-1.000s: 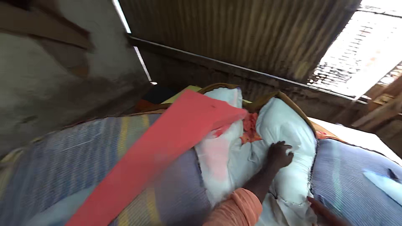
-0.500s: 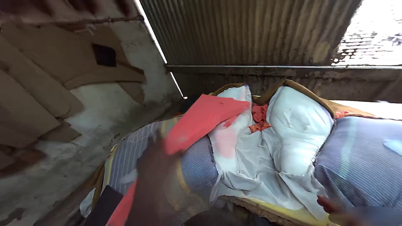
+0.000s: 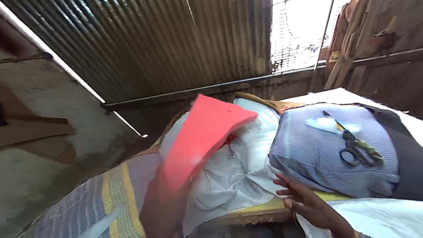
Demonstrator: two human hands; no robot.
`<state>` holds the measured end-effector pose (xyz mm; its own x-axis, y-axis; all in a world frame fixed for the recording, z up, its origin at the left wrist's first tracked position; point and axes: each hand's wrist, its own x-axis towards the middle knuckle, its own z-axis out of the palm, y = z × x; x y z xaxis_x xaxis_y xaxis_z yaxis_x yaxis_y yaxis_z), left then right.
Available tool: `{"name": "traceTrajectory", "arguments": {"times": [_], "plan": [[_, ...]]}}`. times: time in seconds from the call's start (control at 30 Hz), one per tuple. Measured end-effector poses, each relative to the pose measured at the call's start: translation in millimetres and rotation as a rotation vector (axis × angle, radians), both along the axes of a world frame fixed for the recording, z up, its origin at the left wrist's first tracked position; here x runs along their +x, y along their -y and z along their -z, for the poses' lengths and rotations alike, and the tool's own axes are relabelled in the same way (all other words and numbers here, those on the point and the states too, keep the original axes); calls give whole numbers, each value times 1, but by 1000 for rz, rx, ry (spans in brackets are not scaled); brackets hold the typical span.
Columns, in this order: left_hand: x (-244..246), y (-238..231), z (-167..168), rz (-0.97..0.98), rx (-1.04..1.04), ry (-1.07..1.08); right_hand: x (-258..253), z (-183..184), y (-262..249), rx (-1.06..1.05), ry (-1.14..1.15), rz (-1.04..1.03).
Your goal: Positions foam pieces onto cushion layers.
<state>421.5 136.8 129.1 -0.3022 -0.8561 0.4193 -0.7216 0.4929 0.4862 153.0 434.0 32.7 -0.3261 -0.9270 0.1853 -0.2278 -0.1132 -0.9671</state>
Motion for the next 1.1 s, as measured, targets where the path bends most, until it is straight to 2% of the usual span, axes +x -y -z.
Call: {"name": "traceTrajectory", "arguments": {"times": [0.17, 0.27, 0.37, 0.43, 0.53, 0.63, 0.7, 0.77, 0.83, 0.9, 1.0, 1.07, 1.1], "plan": [[-67, -25, 3, 417, 294, -152, -26, -26, 39, -229, 399, 323], [-101, -39, 20, 681, 500, -301, -45, -42, 64, -317, 507, 519], [-129, -50, 27, 862, 810, -468, -75, -56, 86, -369, 411, 666], [-146, -52, 29, 903, 1138, -553, -96, -72, 104, -395, 242, 743], [-180, -38, 53, 1034, 1569, -690, -117, -94, 137, -343, 35, 913], [-219, -20, 87, 1133, 1705, -828, -148, -106, 182, -310, 85, 880], [-233, -11, 100, 1071, 1739, -838, -178, -91, 217, -261, 89, 815], [-235, -7, 101, 969, 1811, -783, -205, -62, 245, -119, 44, 798], [-226, -6, 91, 860, 1708, -670, -225, -30, 260, 94, -25, 768], [-210, 0, 80, 870, 1507, -432, -230, -5, 268, 254, -57, 734], [-188, 33, 62, 982, 1017, 90, -225, 4, 274, 263, -32, 742], [-171, 60, 38, 913, 696, 371, -223, 3, 272, 246, -22, 740], [-162, 71, 24, 863, 586, 435, -220, 3, 270, 242, -18, 740]]}}
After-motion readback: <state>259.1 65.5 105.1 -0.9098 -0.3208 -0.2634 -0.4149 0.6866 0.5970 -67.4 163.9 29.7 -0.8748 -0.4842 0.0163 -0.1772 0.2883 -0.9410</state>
